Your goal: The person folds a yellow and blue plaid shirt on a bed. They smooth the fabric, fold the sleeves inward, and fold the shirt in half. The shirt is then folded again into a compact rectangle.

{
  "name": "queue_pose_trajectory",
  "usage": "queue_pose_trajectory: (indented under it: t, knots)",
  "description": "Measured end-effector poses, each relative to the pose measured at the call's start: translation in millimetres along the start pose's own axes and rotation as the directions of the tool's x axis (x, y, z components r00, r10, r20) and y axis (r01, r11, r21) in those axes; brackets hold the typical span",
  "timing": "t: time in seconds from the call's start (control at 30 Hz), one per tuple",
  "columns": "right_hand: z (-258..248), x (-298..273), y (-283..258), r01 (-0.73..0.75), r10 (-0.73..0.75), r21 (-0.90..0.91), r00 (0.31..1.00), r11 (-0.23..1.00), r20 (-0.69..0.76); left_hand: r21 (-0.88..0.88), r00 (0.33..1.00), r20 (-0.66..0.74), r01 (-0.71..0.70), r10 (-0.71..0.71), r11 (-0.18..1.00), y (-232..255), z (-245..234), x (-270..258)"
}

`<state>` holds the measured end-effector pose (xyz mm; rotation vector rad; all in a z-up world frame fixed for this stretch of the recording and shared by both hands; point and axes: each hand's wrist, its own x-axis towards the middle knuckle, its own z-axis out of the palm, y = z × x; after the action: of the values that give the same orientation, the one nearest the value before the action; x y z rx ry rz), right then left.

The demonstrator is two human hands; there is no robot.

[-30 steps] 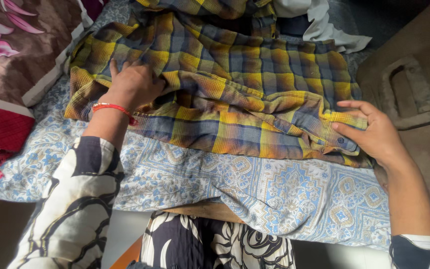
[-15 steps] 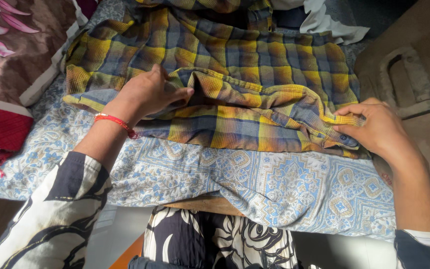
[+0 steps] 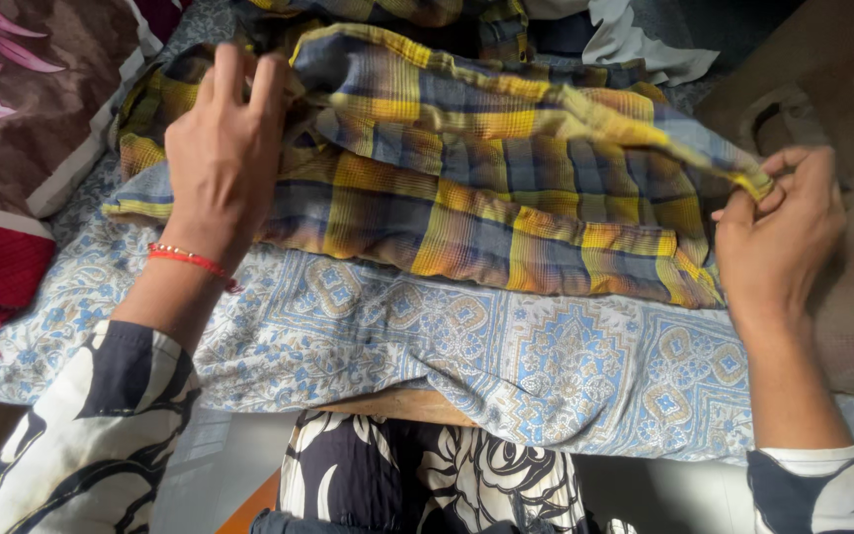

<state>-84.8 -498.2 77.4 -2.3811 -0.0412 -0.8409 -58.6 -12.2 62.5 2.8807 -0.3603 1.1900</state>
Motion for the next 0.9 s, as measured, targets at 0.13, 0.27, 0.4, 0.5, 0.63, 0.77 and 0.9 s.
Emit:
queue_pose_trajectory:
  t: [0.13,0.27,0.4,0.5,0.63,0.77,0.9]
  knots:
    - [16,-37,36,0.218,-0.142,-0.383,0.966,0.898,0.216,-0.041,0.98,0.175,-0.084,0.09,0.996,-6,-4,-25]
    - [27,-67,61,0.022,0.143,-0.439,0.929,0.898,0.341,-0.252,0.93,0.289,-0.157,0.229,0.955,-2,-6,-40]
    - [24,-62,48,0.14,0.016,-0.398,0.931,0.907,0.365,-0.399,0.95,0.265,-0.048,0.165,0.916,-1,-16,-47]
    - [30,-63,13,0.124,-0.02,-0.235,0.917,0.964,0.4,-0.528,0.972,0.233,0.156,-0.035,0.835,-12,-11,-48]
    - [66,-64,-44,0.109,-0.149,0.113,0.875,0.988,0.461,-0.529,0.803,0.514,0.574,-0.303,0.625,-44,4,-44]
    - [109,-59,-99,0.261,-0.341,0.232,0.824,0.937,0.452,-0.412,0.617,0.76,0.699,-0.203,0.584,-78,11,-40]
    - [151,-53,-137,0.235,-0.357,0.295,0.8,0.926,0.483,-0.317,0.454,0.891,0.645,-0.015,0.695,-85,6,-43]
